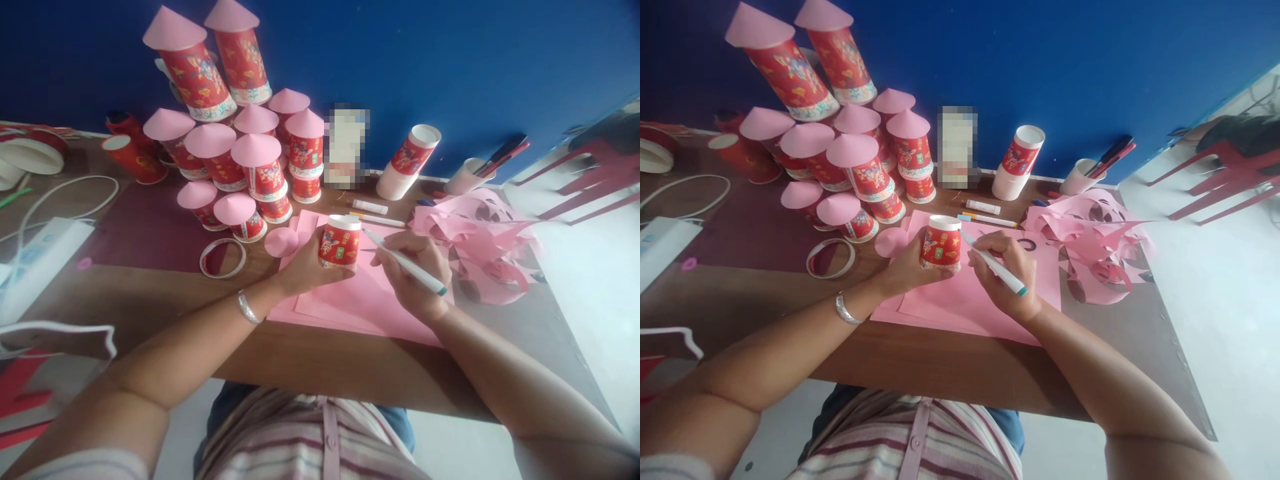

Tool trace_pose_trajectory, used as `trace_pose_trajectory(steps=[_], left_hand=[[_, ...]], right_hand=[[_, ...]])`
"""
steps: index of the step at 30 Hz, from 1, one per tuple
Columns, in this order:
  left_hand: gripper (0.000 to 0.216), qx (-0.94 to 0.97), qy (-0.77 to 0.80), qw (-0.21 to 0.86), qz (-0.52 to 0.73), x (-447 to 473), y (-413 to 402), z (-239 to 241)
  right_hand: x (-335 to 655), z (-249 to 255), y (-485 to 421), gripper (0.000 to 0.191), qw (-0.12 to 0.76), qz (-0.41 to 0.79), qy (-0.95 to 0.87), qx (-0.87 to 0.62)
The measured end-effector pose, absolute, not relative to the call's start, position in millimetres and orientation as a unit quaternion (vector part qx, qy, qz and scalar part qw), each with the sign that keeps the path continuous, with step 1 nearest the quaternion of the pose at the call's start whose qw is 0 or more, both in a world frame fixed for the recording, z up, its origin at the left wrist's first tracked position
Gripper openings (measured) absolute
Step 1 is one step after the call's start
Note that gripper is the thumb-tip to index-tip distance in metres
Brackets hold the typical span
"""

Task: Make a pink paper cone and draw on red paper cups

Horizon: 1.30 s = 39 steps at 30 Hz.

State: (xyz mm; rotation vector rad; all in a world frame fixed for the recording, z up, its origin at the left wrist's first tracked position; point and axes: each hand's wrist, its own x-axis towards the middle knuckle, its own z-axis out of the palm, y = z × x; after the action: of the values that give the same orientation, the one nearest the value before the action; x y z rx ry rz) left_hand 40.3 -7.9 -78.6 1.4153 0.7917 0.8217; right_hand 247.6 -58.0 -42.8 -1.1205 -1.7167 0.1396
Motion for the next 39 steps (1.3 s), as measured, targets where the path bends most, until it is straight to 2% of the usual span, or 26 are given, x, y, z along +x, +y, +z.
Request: trace_pose_trajectory(steps=[4, 13, 20, 39], left_hand=[[0.061, 0.631, 0.327, 0.603, 0.361, 40.2, -6.8, -79.8], [0.055, 0.617, 0.286, 0.634, 0.368, 42.4, -7.2, -75.2], [0.071, 0.598, 0.315, 0.643, 0.360, 40.7, -5.7, -86.3], [0.071, 0.633, 0.311, 0.610, 0.361, 40.3, -3.4, -89.8]], right_hand=[[246.6, -43.5, -57.8, 0.009, 0.506, 0.024, -0.749, -0.427], [243.1, -42.3, -54.8, 0.023, 0.506, -0.049, -0.791, -0.342], [245.3, -53.2, -54.3, 0.026, 0.466, -0.066, -0.825, -0.311], [246.8, -44.9, -51.5, 0.028, 0.418, -0.083, -0.857, -0.289]])
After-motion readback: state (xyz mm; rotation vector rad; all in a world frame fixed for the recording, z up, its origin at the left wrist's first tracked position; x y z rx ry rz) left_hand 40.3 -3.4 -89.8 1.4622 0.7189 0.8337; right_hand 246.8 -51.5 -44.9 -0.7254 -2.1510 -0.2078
